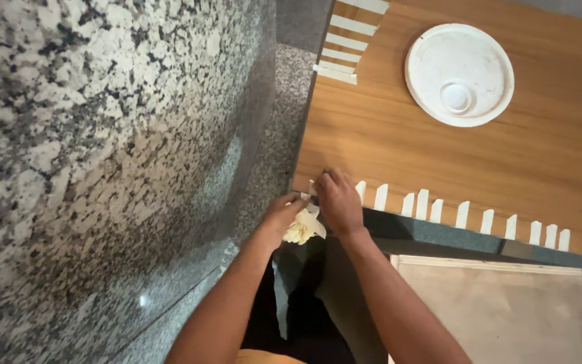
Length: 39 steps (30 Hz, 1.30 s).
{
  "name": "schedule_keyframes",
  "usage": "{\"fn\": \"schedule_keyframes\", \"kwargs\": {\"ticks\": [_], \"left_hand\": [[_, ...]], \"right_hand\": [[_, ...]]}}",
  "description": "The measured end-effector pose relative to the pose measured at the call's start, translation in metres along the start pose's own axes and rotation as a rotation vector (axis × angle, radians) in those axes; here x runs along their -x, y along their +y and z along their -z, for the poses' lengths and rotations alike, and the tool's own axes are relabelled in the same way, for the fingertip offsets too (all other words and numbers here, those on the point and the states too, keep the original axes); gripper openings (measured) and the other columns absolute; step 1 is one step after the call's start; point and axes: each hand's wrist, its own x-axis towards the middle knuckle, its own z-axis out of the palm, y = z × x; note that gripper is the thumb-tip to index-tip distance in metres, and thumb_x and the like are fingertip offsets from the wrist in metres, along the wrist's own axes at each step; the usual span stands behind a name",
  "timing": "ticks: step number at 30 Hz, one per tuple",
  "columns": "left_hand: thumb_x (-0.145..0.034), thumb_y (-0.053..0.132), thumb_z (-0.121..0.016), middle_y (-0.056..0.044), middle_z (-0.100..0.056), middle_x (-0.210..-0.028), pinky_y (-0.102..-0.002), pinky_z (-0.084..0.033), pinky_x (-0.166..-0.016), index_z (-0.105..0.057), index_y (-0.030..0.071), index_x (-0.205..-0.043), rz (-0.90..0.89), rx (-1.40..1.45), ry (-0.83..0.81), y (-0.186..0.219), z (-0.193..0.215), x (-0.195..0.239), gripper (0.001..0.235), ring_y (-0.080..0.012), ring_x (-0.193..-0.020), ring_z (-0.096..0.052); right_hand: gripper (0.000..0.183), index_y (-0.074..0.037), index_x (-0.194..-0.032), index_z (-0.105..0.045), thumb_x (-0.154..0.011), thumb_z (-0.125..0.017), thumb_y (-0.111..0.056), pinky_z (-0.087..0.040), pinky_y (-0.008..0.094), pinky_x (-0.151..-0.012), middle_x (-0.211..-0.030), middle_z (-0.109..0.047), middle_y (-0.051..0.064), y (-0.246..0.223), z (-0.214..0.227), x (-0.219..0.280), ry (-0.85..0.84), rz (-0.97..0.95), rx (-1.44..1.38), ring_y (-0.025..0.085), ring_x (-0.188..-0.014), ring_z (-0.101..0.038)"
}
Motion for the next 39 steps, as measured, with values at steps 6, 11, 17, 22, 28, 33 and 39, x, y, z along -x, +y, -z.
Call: {"fn": "schedule_keyframes", "kwargs": {"ticks": [6,11,17,22,28,33,39], "left_hand": [[-0.094,0.027,-0.069,-0.004,-0.074,-0.09,-0.03,-0.058,-0.066,-0.075,0.007,-0.105,0.093,-0.01,-0.018,0.002,0.005,-0.002,0.024,-0.0126,-0.075,-0.071],[-0.097,0.038,-0.069,-0.004,-0.072,-0.084,-0.031,-0.053,-0.06,-0.077,0.005,-0.1,0.139,-0.178,0.066,0.018,0.001,-0.001,0.034,-0.0136,-0.069,-0.067],[-0.094,0.036,-0.072,-0.005,-0.073,-0.085,-0.033,-0.056,-0.061,-0.075,0.004,-0.097,0.04,-0.197,0.034,0.009,-0.008,-0.007,0.033,-0.0149,-0.071,-0.069],[-0.098,0.037,-0.065,-0.001,-0.071,-0.095,-0.029,-0.056,-0.07,-0.07,0.009,-0.11,-0.043,0.033,-0.041,-0.017,-0.007,-0.006,0.031,-0.0112,-0.083,-0.068],[-0.103,0.038,-0.06,0.001,-0.068,-0.095,-0.027,-0.054,-0.071,-0.069,0.011,-0.113,-0.166,0.032,-0.022,-0.042,-0.015,-0.007,0.031,-0.0089,-0.084,-0.065],[-0.105,0.04,-0.059,-0.005,-0.07,-0.093,-0.031,-0.053,-0.073,-0.069,0.006,-0.111,-0.213,-0.276,0.048,-0.054,0.004,-0.013,0.036,-0.014,-0.082,-0.065],[-0.099,0.043,-0.059,-0.011,-0.074,-0.093,-0.036,-0.053,-0.079,-0.071,0.005,-0.115,-0.217,-0.554,0.155,-0.092,0.033,-0.032,0.043,-0.0204,-0.086,-0.069]], "right_hand": [[0.015,-0.003,-0.103,-0.062,-0.091,-0.07,-0.009,-0.05,0.05,-0.082,-0.105,-0.063,0.019,-0.008,0.001,0.023,0.026,0.062,-0.113,0.043,-0.095,-0.061],[0.017,-0.003,-0.105,-0.062,-0.09,-0.07,-0.004,-0.051,0.049,-0.08,-0.1,-0.06,0.018,-0.016,0.009,0.043,0.012,0.032,-0.165,0.042,-0.092,-0.061],[0.016,-0.004,-0.105,-0.063,-0.09,-0.071,-0.004,-0.052,0.048,-0.081,-0.103,-0.063,0.016,-0.02,0.01,0.045,0.003,0.039,-0.173,0.041,-0.094,-0.063],[0.013,-0.005,-0.101,-0.065,-0.09,-0.073,-0.007,-0.055,0.044,-0.081,-0.099,-0.065,0.015,-0.022,0.01,0.049,0.083,0.041,-0.133,0.037,-0.094,-0.066],[0.011,-0.006,-0.102,-0.071,-0.091,-0.071,-0.007,-0.056,0.041,-0.079,-0.103,-0.069,0.014,-0.026,0.015,0.068,0.123,-0.191,-0.17,0.034,-0.092,-0.069],[0.009,-0.006,-0.104,-0.07,-0.095,-0.07,-0.01,-0.057,0.042,-0.077,-0.101,-0.069,0.012,-0.019,0.026,0.089,0.237,-0.249,-0.121,0.035,-0.092,-0.069],[0.008,-0.007,-0.104,-0.07,-0.097,-0.071,-0.011,-0.055,0.043,-0.077,-0.099,-0.068,0.014,-0.006,0.035,0.106,0.268,-0.307,-0.07,0.036,-0.091,-0.067]]}}
